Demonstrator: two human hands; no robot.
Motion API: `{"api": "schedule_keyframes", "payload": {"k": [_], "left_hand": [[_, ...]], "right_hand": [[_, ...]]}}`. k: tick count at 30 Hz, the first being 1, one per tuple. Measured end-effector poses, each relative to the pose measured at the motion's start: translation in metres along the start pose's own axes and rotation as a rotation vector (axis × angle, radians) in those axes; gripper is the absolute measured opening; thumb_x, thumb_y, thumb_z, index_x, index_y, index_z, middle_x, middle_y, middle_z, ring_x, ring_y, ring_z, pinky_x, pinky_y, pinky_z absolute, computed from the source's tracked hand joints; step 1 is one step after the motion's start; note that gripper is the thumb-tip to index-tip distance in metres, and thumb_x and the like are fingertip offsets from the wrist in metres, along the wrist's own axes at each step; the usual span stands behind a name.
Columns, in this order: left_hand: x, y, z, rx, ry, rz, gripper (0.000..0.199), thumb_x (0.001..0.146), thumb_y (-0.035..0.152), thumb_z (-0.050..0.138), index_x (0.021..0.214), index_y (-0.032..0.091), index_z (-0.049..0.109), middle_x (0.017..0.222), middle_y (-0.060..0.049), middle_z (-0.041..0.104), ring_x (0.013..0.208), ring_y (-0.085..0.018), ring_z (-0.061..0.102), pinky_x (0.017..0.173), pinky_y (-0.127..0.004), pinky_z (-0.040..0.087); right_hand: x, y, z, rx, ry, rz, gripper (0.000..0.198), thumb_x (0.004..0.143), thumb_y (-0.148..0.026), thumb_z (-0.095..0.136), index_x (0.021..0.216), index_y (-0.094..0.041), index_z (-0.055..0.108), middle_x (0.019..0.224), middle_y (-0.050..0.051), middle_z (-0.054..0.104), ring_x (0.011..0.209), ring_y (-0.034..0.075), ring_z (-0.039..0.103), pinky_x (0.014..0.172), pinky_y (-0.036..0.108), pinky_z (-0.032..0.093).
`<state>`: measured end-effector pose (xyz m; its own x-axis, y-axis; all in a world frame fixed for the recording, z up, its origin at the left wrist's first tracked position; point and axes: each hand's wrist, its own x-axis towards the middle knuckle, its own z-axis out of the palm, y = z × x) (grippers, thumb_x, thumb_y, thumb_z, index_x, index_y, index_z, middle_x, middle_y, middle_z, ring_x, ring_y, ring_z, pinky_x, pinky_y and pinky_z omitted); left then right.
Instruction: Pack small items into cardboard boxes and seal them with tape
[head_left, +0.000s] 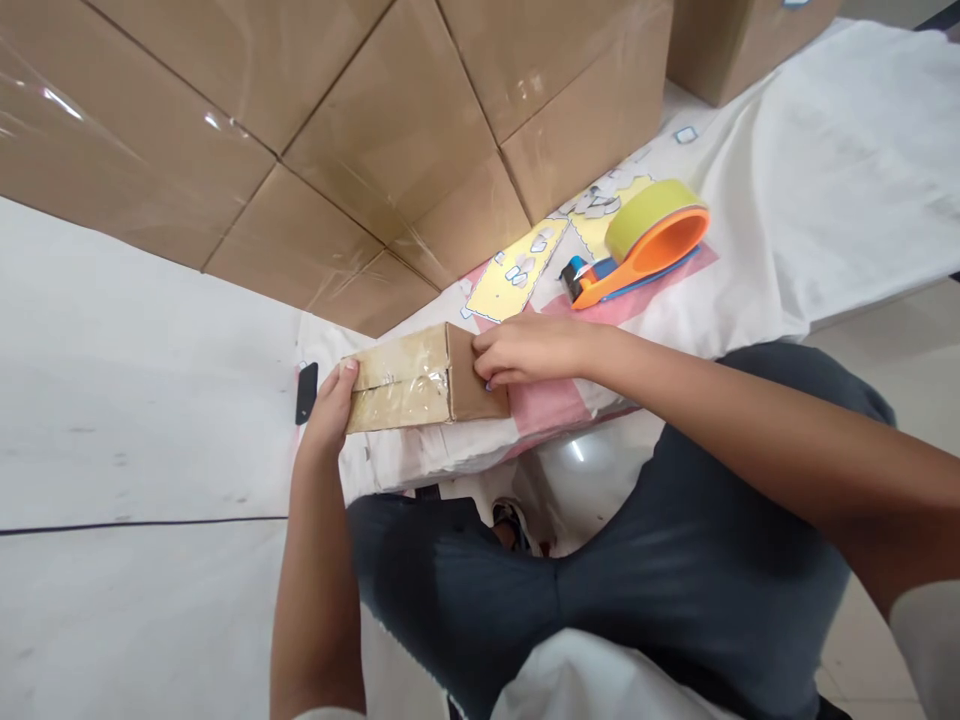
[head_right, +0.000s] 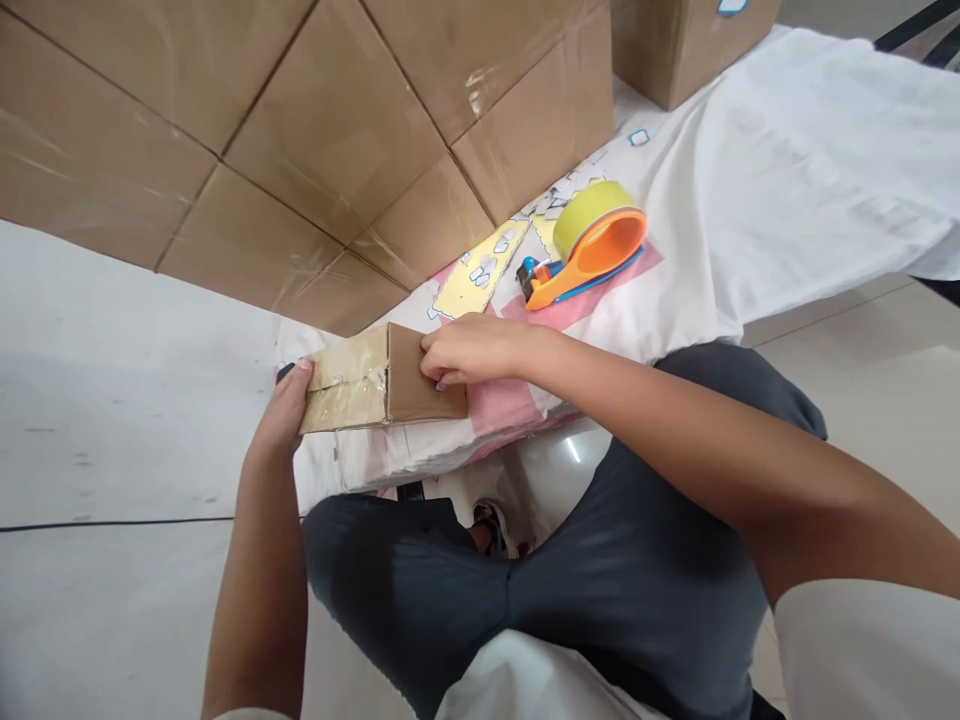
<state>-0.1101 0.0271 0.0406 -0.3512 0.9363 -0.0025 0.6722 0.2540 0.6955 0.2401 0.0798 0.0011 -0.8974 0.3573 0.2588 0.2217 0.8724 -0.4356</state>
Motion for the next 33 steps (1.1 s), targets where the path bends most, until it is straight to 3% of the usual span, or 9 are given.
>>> {"api": "schedule_keyframes", "payload": {"k": [5, 13, 17, 21, 22, 28, 33], "left_hand": [[0.0, -0.002, 0.0, -0.065, -0.053, -0.026, 0.061, 0.083, 0.073, 0.057, 0.109, 0.02, 0.07, 0.108, -0.006, 0.071, 0.108, -0.026, 0.064, 0.096, -0.032, 0.051], [-0.002, -0.002, -0.003, 0.032, -0.001, 0.004, 0.051, 0.087, 0.069, 0.056, 0.102, 0.022, 0.069, 0.103, -0.005, 0.069, 0.105, -0.026, 0.063, 0.098, -0.033, 0.051], [-0.004, -0.001, -0.003, 0.05, -0.011, 0.017, 0.051, 0.089, 0.067, 0.053, 0.105, 0.022, 0.07, 0.103, -0.005, 0.07, 0.105, -0.026, 0.062, 0.098, -0.033, 0.05], [-0.006, -0.001, -0.003, 0.052, -0.009, 0.025, 0.052, 0.089, 0.067, 0.052, 0.106, 0.021, 0.069, 0.106, -0.005, 0.07, 0.104, -0.025, 0.062, 0.097, -0.033, 0.05], [-0.006, -0.001, -0.003, 0.043, -0.009, 0.024, 0.052, 0.088, 0.067, 0.052, 0.106, 0.021, 0.069, 0.106, -0.005, 0.07, 0.104, -0.025, 0.062, 0.096, -0.032, 0.05], [-0.003, 0.003, 0.001, -0.02, -0.045, -0.006, 0.057, 0.083, 0.07, 0.056, 0.107, 0.02, 0.07, 0.1, -0.005, 0.072, 0.103, -0.027, 0.065, 0.093, -0.033, 0.053], [-0.003, 0.004, 0.001, -0.043, -0.07, 0.011, 0.06, 0.082, 0.072, 0.057, 0.106, 0.019, 0.071, 0.1, -0.007, 0.074, 0.102, -0.028, 0.066, 0.088, -0.033, 0.054]], "right_hand": [[0.001, 0.001, 0.005, -0.059, 0.021, -0.006, 0.015, 0.096, -0.024, 0.058, 0.099, -0.023, 0.073, 0.101, 0.004, 0.068, 0.079, 0.017, 0.056, 0.062, 0.03, 0.023], [0.001, -0.005, 0.001, -0.039, 0.008, 0.009, 0.015, 0.096, -0.021, 0.056, 0.094, -0.022, 0.071, 0.099, 0.003, 0.068, 0.079, 0.016, 0.057, 0.062, 0.03, 0.024], [0.002, -0.01, 0.002, -0.017, 0.055, 0.115, 0.009, 0.092, -0.026, 0.064, 0.098, -0.02, 0.067, 0.102, 0.005, 0.067, 0.085, 0.02, 0.06, 0.062, 0.03, 0.026], [0.003, -0.005, 0.013, 0.141, 0.262, 0.392, 0.061, 0.074, -0.041, 0.084, 0.122, -0.018, 0.055, 0.125, 0.011, 0.06, 0.101, 0.026, 0.06, 0.067, 0.029, 0.034], [0.004, -0.001, 0.017, 0.223, 0.271, 0.415, 0.066, 0.071, -0.042, 0.085, 0.124, -0.018, 0.054, 0.127, 0.011, 0.059, 0.103, 0.026, 0.059, 0.069, 0.029, 0.036], [0.007, 0.028, 0.04, 0.673, 0.204, 0.287, 0.035, 0.076, -0.032, 0.08, 0.101, -0.016, 0.063, 0.098, 0.003, 0.062, 0.088, 0.017, 0.055, 0.076, 0.027, 0.041], [0.008, 0.033, 0.041, 0.712, 0.182, 0.309, 0.037, 0.078, -0.035, 0.078, 0.106, -0.016, 0.064, 0.098, 0.003, 0.064, 0.088, 0.016, 0.055, 0.076, 0.026, 0.041]]}}
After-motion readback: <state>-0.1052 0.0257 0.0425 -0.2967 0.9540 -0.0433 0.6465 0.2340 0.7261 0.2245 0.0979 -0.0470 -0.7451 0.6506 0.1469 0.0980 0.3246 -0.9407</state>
